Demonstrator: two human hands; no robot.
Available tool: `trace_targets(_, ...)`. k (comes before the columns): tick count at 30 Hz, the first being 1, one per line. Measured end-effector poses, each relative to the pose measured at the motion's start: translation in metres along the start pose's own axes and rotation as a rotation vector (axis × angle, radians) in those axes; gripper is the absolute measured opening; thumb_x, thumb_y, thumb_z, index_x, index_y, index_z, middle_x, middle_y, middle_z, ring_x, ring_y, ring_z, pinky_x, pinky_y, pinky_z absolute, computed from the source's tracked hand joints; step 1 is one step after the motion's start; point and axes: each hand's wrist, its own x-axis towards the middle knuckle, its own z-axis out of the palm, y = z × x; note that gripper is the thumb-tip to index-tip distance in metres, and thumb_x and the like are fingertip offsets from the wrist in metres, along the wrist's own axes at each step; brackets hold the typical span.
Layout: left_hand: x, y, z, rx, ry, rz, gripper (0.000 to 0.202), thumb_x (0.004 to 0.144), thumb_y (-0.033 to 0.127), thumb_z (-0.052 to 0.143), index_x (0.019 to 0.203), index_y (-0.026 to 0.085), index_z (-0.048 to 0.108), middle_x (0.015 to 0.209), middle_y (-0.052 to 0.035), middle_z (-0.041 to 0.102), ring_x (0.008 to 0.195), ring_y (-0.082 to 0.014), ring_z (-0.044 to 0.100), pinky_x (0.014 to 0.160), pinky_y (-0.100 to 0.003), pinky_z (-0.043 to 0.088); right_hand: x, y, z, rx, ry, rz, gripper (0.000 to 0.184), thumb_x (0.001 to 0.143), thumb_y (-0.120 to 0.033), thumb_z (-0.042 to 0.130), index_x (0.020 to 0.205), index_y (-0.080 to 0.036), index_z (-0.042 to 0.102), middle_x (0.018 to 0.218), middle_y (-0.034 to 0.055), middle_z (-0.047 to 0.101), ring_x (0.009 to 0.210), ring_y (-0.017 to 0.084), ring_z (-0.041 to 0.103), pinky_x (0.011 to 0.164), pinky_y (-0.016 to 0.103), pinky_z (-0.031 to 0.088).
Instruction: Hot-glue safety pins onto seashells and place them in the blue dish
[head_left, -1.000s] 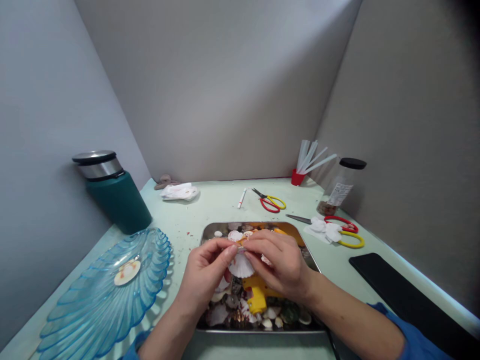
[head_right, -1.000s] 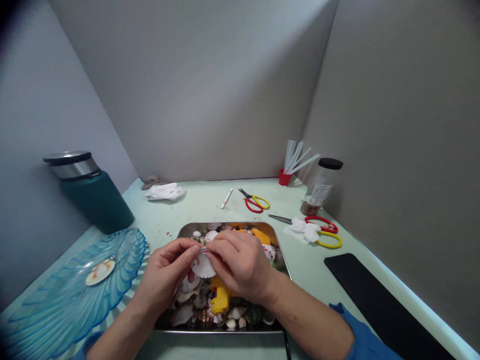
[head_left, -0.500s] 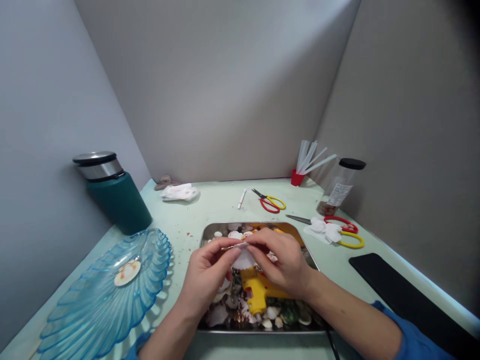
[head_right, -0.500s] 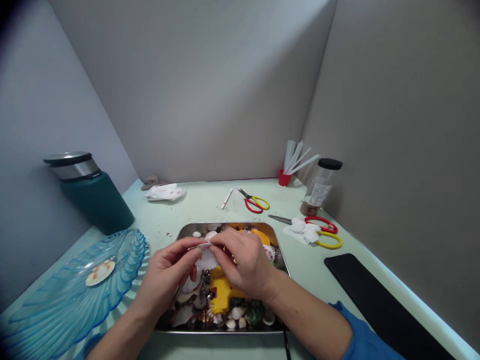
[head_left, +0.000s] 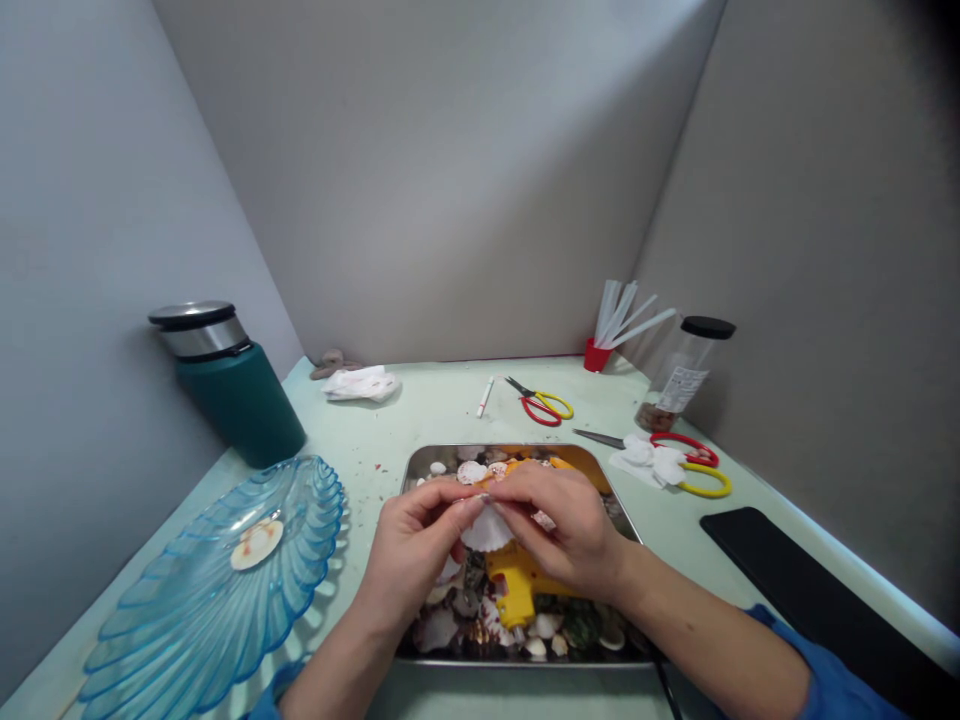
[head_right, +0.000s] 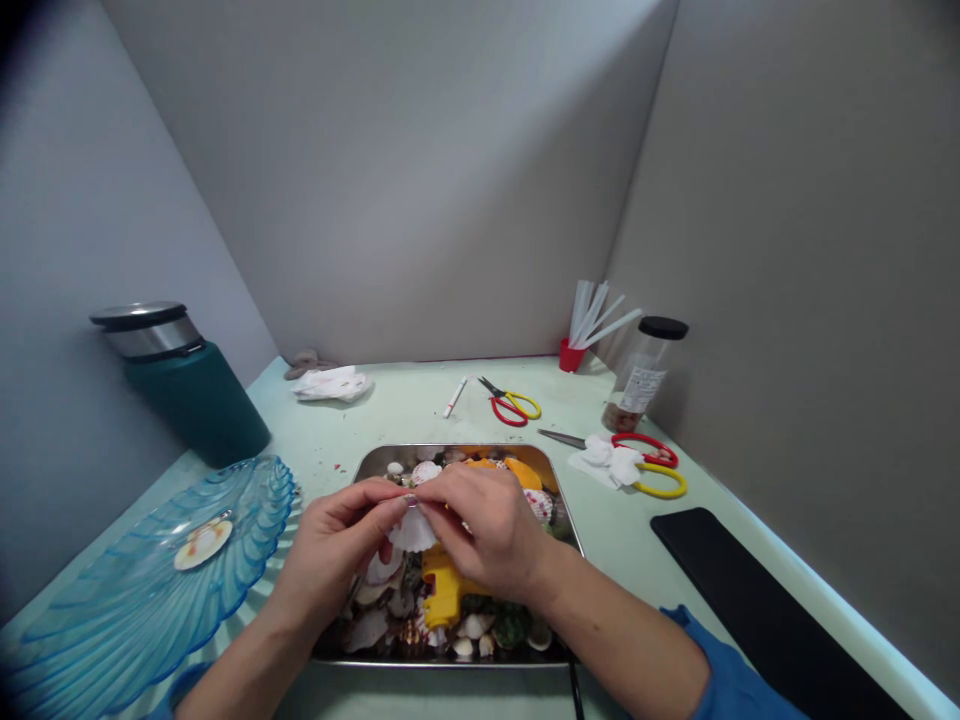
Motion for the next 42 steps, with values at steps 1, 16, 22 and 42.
trace_targets(1,0.0,-0.0004,0.0002,-0.004,-0.006,0.0,0.016,0.073,0.03,0.069,0.076,0.014,0.071,0.073,-0.0021,0.067,0.042,-0.0054,0.048,0.04,-0.017,0.039,0.0,0.0001,-0.0001,0.001,-0.002,0.001,0.016,0.086,-0.011,0.053,0.099,-0.018,0.058,0.079,0.0049,0.067,0.071,0.016,0.063,0.064,0.028,0.05)
trace_targets(16,-0.0031,-0.0003,0.0009,0.099,-0.023,0.19,0.011,0.08,0.027,0.062,0.084,0.019,0.069,0.086,-0.0037,0.066,0.05,-0.0075,0.051,0.044,-0.018,0.041,-0.0043,0.0028,0.0016,-0.031,-0.005,-0.009,0.017,0.085,-0.01,0.053,0.099,-0.019,0.056,0.083,0.0052,0.067,0.076,0.016,0.063,0.068,0.029,0.05)
trace_targets(22,-0.0025,-0.0007,0.0023,0.065,0.012,0.153,0.011,0.078,0.028,0.065,0.08,0.019,0.069,0.08,-0.0031,0.067,0.054,-0.0098,0.053,0.046,-0.018,0.044,-0.0016,0.0006,-0.0003,-0.051,0.0,-0.032,0.02,0.085,-0.015,0.056,0.105,-0.018,0.054,0.088,0.0063,0.069,0.075,0.016,0.064,0.068,0.028,0.05)
trace_targets(42,-0.0014,0.0004,0.0034,-0.02,-0.028,-0.023,0.026,0.071,0.032,0.071,0.092,0.017,0.071,0.054,0.0013,0.061,0.042,-0.0076,0.048,0.037,-0.015,0.037,-0.0008,0.0006,0.0008,-0.088,0.036,0.059,0.007,0.086,-0.017,0.053,0.091,-0.018,0.057,0.073,0.0026,0.065,0.061,0.014,0.06,0.059,0.025,0.046)
